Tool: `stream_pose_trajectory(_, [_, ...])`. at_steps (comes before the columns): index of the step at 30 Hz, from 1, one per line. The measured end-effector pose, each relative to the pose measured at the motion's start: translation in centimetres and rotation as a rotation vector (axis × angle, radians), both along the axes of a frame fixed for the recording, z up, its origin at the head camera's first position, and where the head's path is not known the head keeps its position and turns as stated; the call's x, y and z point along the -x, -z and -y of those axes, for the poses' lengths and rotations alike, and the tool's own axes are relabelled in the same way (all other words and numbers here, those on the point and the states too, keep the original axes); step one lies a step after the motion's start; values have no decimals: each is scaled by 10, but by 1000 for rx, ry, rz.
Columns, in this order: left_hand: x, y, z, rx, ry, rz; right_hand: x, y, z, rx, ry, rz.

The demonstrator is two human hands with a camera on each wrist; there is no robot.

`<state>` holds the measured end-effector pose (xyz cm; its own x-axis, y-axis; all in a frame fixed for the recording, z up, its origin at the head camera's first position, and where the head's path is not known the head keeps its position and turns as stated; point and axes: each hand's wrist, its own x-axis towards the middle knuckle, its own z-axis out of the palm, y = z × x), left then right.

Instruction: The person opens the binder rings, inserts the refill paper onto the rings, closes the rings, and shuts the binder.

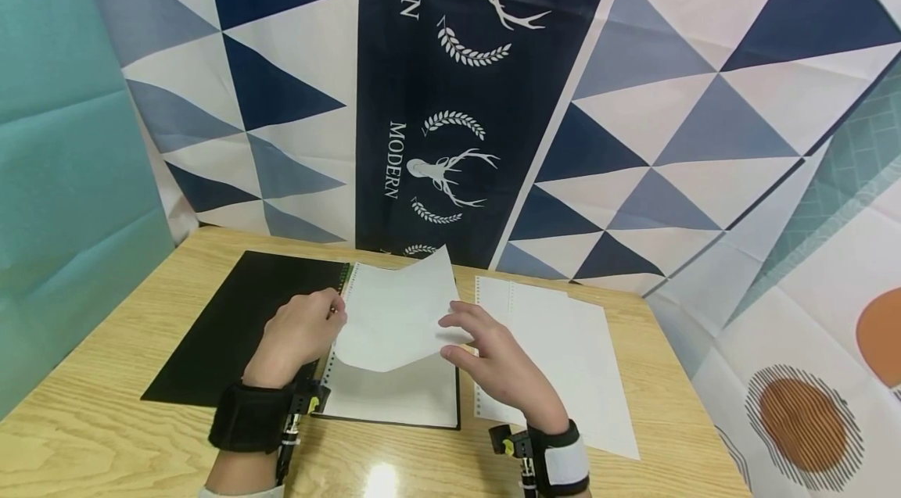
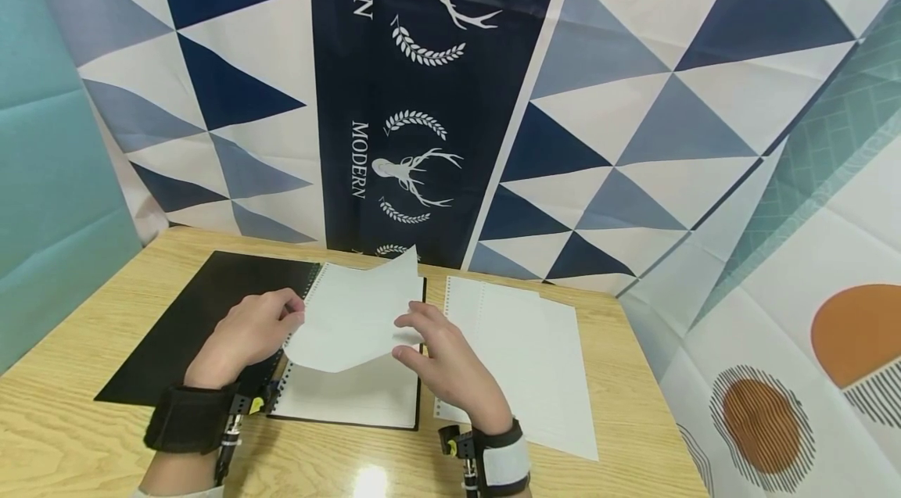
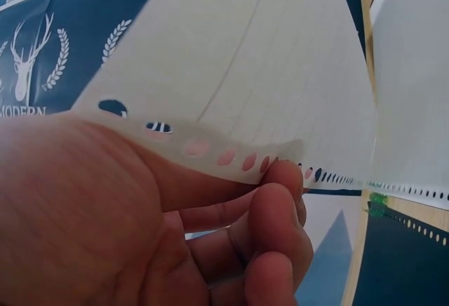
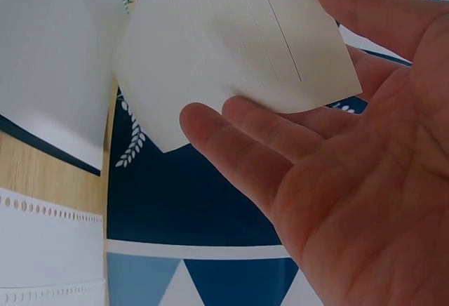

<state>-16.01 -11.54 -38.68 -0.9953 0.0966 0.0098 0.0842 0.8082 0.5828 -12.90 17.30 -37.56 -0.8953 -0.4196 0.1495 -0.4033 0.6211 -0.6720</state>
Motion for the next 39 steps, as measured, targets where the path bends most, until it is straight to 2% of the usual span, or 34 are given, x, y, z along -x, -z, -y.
stream_pose_trajectory(39, [2, 3, 0, 30, 13, 38, 0, 0, 3, -18, -3, -9])
